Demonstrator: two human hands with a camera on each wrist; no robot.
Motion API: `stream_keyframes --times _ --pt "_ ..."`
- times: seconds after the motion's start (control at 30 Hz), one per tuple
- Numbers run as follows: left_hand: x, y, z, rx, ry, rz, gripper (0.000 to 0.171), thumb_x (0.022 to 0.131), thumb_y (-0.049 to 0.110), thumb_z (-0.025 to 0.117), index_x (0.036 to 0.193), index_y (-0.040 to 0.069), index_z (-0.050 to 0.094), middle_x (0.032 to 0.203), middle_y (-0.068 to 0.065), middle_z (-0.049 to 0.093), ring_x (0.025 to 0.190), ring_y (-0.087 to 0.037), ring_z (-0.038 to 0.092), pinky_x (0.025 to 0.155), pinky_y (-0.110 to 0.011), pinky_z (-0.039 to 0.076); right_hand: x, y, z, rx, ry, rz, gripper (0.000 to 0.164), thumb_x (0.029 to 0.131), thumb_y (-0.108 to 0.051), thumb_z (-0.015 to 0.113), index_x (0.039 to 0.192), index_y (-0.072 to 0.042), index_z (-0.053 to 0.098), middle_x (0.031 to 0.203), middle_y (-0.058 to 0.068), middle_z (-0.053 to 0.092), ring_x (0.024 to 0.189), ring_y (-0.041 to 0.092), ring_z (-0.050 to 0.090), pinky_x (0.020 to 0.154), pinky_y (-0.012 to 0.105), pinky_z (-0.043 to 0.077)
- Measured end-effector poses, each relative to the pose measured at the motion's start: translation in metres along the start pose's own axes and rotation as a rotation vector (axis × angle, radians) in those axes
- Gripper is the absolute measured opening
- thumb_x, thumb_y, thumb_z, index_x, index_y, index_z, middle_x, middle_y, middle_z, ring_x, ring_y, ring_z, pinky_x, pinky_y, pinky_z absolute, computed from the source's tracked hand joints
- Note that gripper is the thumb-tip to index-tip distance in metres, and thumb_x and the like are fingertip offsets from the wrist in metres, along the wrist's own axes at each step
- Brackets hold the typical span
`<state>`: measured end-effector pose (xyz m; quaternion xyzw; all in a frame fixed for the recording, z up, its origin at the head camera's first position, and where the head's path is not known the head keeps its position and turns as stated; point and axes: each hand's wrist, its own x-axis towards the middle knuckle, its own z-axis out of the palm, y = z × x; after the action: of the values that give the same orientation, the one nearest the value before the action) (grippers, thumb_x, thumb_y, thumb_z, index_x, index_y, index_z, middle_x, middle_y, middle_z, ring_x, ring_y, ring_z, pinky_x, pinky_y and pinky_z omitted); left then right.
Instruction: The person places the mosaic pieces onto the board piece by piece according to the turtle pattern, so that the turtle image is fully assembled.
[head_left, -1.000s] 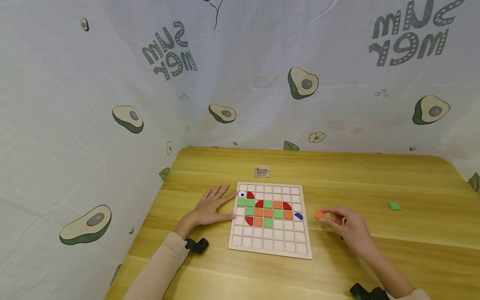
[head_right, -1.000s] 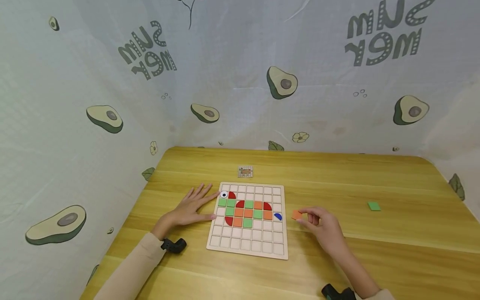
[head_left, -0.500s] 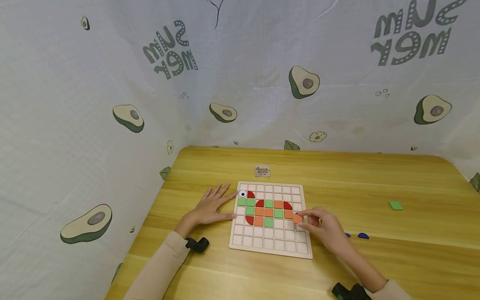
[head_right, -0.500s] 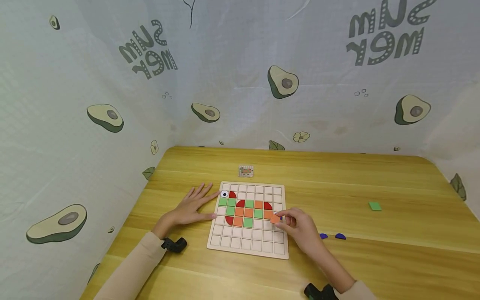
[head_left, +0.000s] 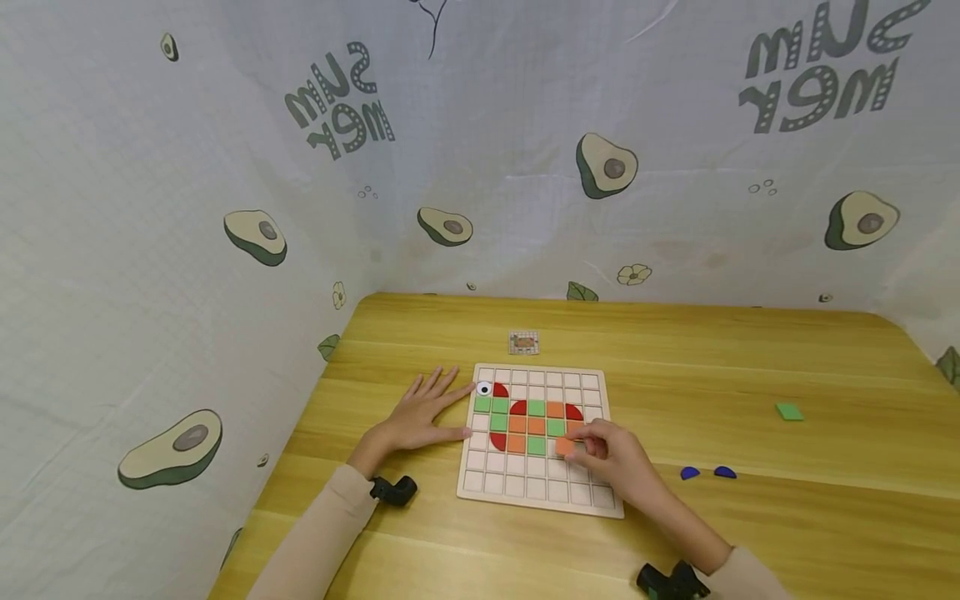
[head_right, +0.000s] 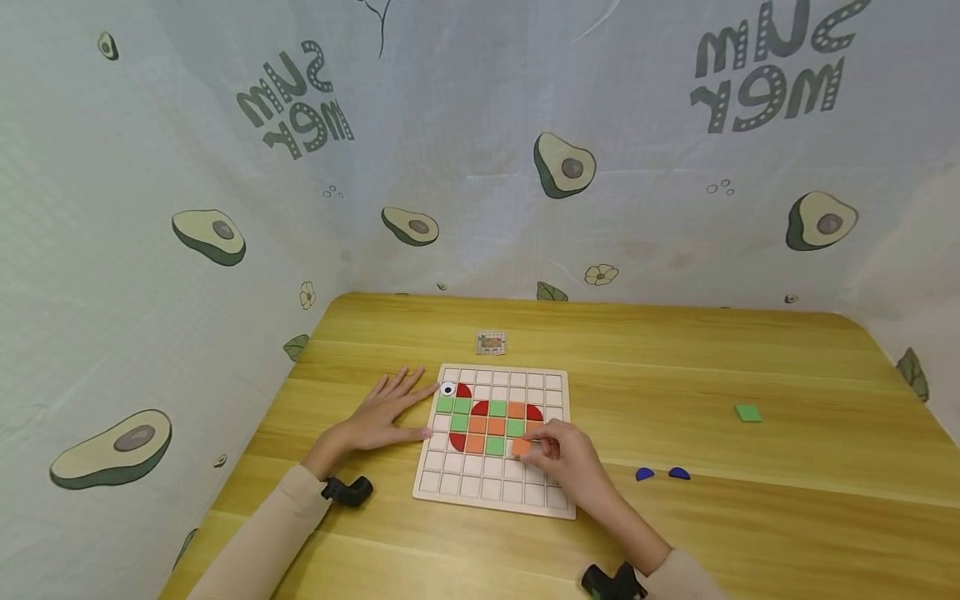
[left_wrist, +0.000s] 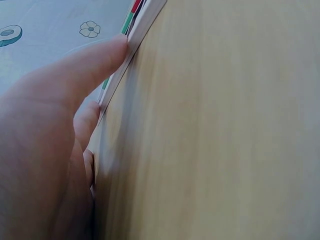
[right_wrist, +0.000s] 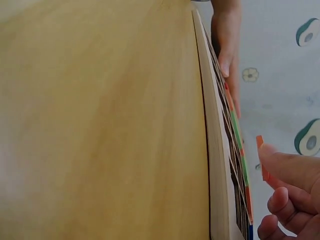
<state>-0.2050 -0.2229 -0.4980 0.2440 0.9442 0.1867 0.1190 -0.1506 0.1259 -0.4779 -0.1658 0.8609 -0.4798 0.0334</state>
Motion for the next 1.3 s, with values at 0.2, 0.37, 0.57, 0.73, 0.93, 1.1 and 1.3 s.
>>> stream_keyframes --times 0.2,0.37,0.57,0.73,0.93,1.1,1.3 --pt "-0.0005 -0.0006 0.0019 0.002 0.014 0.002 0.083 0.091 0.071 0.050 0.160 0.034 0.022 0.167 -0.004 0.002 0.152 -0.028 -0.006 0.119 -0.054 -0.005 0.0039 -0.0003 0.0048 0.004 -0.024 0.009 0.018 0.081 -0.006 0.082 0.097 0.000 0.075 0.070 -0.002 0.046 0.064 0.010 0.041 0.054 0.022 0.031" --pt "0.0000 -0.0014 0.0032 0.007 0.012 -0.006 0.083 0.090 0.073 0.049 0.160 0.036 0.021 0.167 -0.003 0.002 0.152 -0.027 -0.007 0.119 -0.053 -0.005 0.0062 -0.0007 0.0075 -0.001 -0.031 0.014 0.018 0.080 -0.005 0.082 0.096 0.000 0.076 0.069 -0.002 0.046 0.064 0.011 0.041 0.054 0.022 0.032" --pt "0.0006 -0.0026 0.0033 0.009 -0.008 -0.023 0.083 0.090 0.075 0.047 0.159 0.041 0.017 0.167 0.000 -0.002 0.151 -0.023 -0.011 0.119 -0.049 -0.008 0.0077 0.0000 0.0092 -0.016 -0.039 0.026 0.017 0.080 -0.002 0.082 0.096 -0.001 0.076 0.069 -0.002 0.046 0.063 0.010 0.041 0.054 0.021 0.032" --pt "0.0009 -0.0029 0.0035 0.006 -0.003 -0.020 0.083 0.090 0.074 0.048 0.159 0.040 0.017 0.167 0.000 -0.002 0.151 -0.022 -0.011 0.119 -0.049 -0.008 0.0083 -0.0003 0.0095 -0.017 -0.048 0.024 0.017 0.080 -0.002 0.082 0.096 0.000 0.076 0.068 -0.002 0.046 0.062 0.010 0.041 0.054 0.021 0.033" --pt "0.0001 -0.0029 0.0041 0.009 0.017 -0.010 0.083 0.091 0.072 0.049 0.160 0.037 0.020 0.167 -0.002 0.001 0.152 -0.025 -0.008 0.119 -0.052 -0.006 0.0092 -0.0002 0.0106 -0.021 -0.052 0.017 0.018 0.080 -0.003 0.082 0.097 0.000 0.075 0.067 -0.003 0.046 0.061 0.010 0.042 0.053 0.021 0.033" --pt "-0.0005 -0.0024 0.0046 0.020 0.012 -0.015 0.082 0.091 0.073 0.048 0.159 0.038 0.019 0.167 -0.001 0.000 0.152 -0.025 -0.009 0.119 -0.051 -0.006 0.0093 -0.0007 0.0109 -0.022 -0.056 0.033 0.019 0.081 -0.004 0.082 0.098 0.000 0.074 0.066 -0.003 0.046 0.060 0.010 0.041 0.053 0.021 0.032" --pt "0.0007 -0.0027 0.0044 0.019 0.003 -0.020 0.082 0.091 0.073 0.048 0.159 0.040 0.017 0.167 0.000 -0.001 0.151 -0.023 -0.010 0.119 -0.050 -0.007 0.0098 -0.0019 0.0093 -0.026 -0.057 0.041 0.020 0.081 -0.005 0.082 0.099 -0.001 0.074 0.066 -0.002 0.046 0.059 0.010 0.041 0.052 0.021 0.032"
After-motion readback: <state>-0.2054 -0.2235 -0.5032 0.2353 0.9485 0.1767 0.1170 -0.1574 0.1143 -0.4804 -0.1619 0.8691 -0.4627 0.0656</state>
